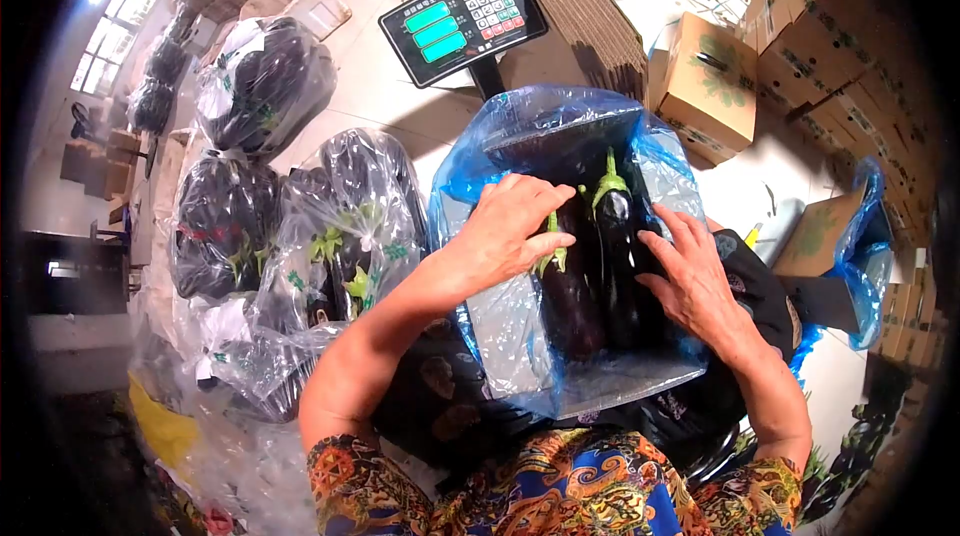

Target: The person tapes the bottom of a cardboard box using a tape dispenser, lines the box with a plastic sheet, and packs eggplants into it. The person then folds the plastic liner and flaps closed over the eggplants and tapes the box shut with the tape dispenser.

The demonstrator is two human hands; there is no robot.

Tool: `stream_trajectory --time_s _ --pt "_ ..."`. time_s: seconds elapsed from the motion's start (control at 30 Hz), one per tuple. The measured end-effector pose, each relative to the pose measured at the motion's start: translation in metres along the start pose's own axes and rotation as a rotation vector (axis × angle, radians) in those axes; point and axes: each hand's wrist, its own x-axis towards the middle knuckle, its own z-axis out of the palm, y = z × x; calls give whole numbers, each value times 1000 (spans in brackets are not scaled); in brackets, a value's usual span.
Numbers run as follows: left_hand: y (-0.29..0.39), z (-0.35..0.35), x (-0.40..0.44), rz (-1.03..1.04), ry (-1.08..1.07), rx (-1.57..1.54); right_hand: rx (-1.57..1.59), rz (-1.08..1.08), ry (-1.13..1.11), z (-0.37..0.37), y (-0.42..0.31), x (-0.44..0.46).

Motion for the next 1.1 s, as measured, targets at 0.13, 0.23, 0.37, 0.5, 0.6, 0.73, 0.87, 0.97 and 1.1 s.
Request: stream_trajectory --time_s 0.13,0.23,0.37,0.5,0.6,0.73,0.87,0.97,1.1 --pt "-11 -3 -6 -45 32 -46 -57 87 27 1 4 1" --pt "-15 4 -12 -13 57 -30 -97 183 35 3 13 -3" --pt "-18 1 -11 -109 221 -68 -94 262 1 0 22 -6" --pt "-13 -23 -12 -312 547 57 -100 323 -27 -1 33 -14" --pt "-25 -19 -19 -457 654 44 -77 362 -30 -3 46 -21" --pt "-40 -14 -33 -605 599 -66 1 467 -76 -8 53 -27" --pt "-57 -5 -49 -598 553 -172 108 572 -129 -11 59 -28" --pt "-69 8 -58 -619 495 -389 235 595 -147 -12 55 -19" --pt "-68 13 -59 -745 304 -909 -14 494 -51 5 61 -22"
